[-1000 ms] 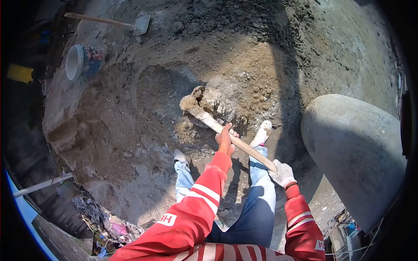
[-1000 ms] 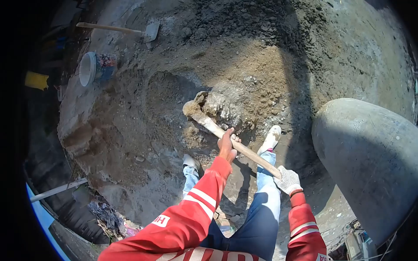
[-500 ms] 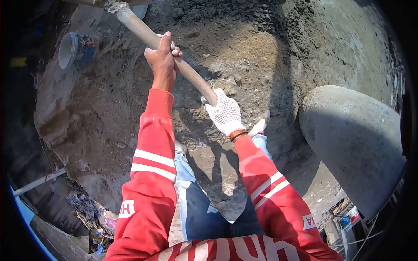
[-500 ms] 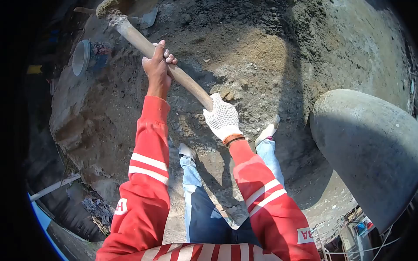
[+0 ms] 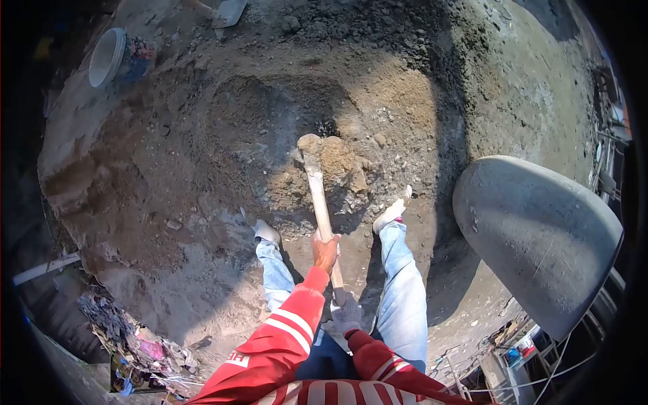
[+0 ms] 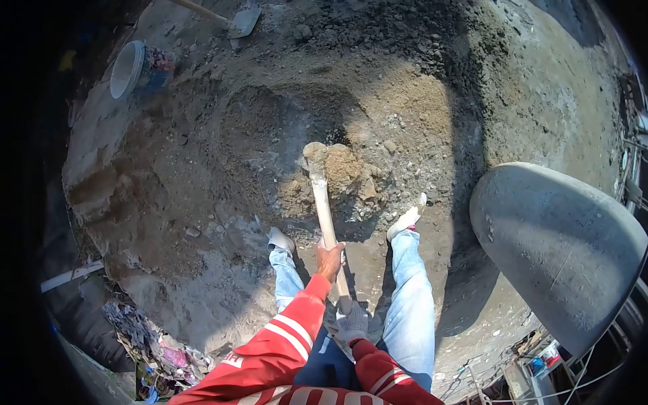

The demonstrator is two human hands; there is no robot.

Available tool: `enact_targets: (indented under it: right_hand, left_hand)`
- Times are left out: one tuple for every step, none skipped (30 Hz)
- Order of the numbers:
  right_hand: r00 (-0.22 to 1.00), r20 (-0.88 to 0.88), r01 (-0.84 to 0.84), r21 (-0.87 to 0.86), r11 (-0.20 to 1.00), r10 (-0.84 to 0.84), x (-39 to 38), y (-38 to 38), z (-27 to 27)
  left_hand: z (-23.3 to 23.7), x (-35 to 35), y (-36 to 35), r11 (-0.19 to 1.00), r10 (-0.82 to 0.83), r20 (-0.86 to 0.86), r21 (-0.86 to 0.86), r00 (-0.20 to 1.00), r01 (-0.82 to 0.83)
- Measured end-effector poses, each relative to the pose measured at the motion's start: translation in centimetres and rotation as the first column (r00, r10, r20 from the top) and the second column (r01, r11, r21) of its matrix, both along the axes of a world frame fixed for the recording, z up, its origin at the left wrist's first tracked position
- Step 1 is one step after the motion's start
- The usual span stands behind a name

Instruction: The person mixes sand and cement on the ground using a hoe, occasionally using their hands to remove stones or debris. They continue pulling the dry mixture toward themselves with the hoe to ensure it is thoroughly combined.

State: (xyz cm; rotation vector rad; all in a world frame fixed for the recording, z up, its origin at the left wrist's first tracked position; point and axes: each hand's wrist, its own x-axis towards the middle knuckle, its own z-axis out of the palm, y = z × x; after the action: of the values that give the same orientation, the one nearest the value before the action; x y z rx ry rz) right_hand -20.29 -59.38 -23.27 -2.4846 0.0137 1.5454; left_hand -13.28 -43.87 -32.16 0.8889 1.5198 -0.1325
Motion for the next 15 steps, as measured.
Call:
enact_targets:
  right_hand:
    - [1.0, 0.001, -0.008, 0.007, 1.0, 0.008, -1.6, -0.4, 1.1]
    - [0.998, 0.055, 0.018, 0.101, 0.995, -0.023, -3.0, -1.0, 2.3]
    - [0.993, 0.104, 0.039, 0.192, 0.981, -0.06, -3.8, -1.2, 2.9]
    - [0.993, 0.101, 0.036, 0.192, 0.981, -0.056, -4.1, -1.0, 2.4]
    - [0.979, 0.177, -0.145, 0.279, 0.949, 0.097, -3.9, -0.3, 0.9]
    - [0.935, 0.265, -0.321, 0.348, 0.881, 0.236, -3.3, 0.6, -0.1]
    - [0.949, 0.219, -0.294, 0.361, 0.885, 0.226, -1.1, 3.1, -0.4]
    - [0.961, 0.172, -0.266, 0.372, 0.889, 0.216, 1.1, 5.6, -0.8]
    - [0.971, 0.238, -0.097, 0.456, 0.885, -0.016, 3.2, 8.7, -0.6]
    - [0.977, 0.213, -0.097, 0.444, 0.891, 0.0, 5.4, 11.4, -1.0]
    - [0.979, 0.203, -0.093, 0.459, 0.883, -0.002, 7.1, 13.9, -1.5]
    - [0.986, 0.167, -0.093, 0.534, 0.84, 0.004, 9.1, 15.9, -1.6]
    - [0.985, 0.169, -0.128, 0.528, 0.839, 0.044, 10.4, 17.4, -2.1]
    - [0.983, 0.167, -0.157, 0.521, 0.839, 0.08, 11.3, 18.1, -2.7]
    - [0.982, 0.157, -0.171, 0.497, 0.851, 0.106, 11.1, 17.4, -3.9]
  left_hand:
    - [1.9, -1.7, -1.1, 0.999, -0.033, -0.039, -0.008, 0.999, 0.033]
    - [4.0, -2.7, -1.4, 0.998, -0.065, -0.082, -0.021, 0.995, 0.064]
    - [5.4, -3.4, -0.9, 0.998, -0.058, -0.085, -0.021, 0.995, 0.056]
    - [6.8, -3.9, -0.3, 0.998, -0.044, -0.055, 0.042, 0.997, 0.046]
    - [8.1, -4.3, 0.3, 0.994, -0.037, -0.023, 0.105, 0.999, 0.039]
    - [10.7, -3.0, 2.7, 0.989, -0.008, 0.074, 0.149, 0.997, -0.003]
    - [12.3, -1.5, 5.8, 0.981, 0.017, 0.17, 0.188, 0.985, -0.05]
    - [11.4, -1.4, 7.8, 0.973, 0.006, 0.249, 0.221, 0.968, -0.063]
    - [12.9, 0.6, 11.0, 0.972, 0.122, 0.404, 0.135, 0.907, -0.191]
    - [12.8, 1.9, 13.6, 0.947, 0.093, 0.424, 0.241, 0.901, -0.211]
    - [13.4, 3.8, 16.1, 0.917, 0.124, 0.48, 0.278, 0.868, -0.285]
    - [13.2, 5.1, 18.3, 0.894, 0.173, 0.471, 0.293, 0.865, -0.339]
    - [12.3, 6.1, 19.9, 0.858, 0.174, 0.473, 0.357, 0.864, -0.368]
    - [10.0, 6.5, 20.9, 0.819, 0.163, 0.418, 0.448, 0.894, -0.359]
    - [7.5, 6.6, 20.8, 0.811, 0.204, 0.368, 0.455, 0.907, -0.367]
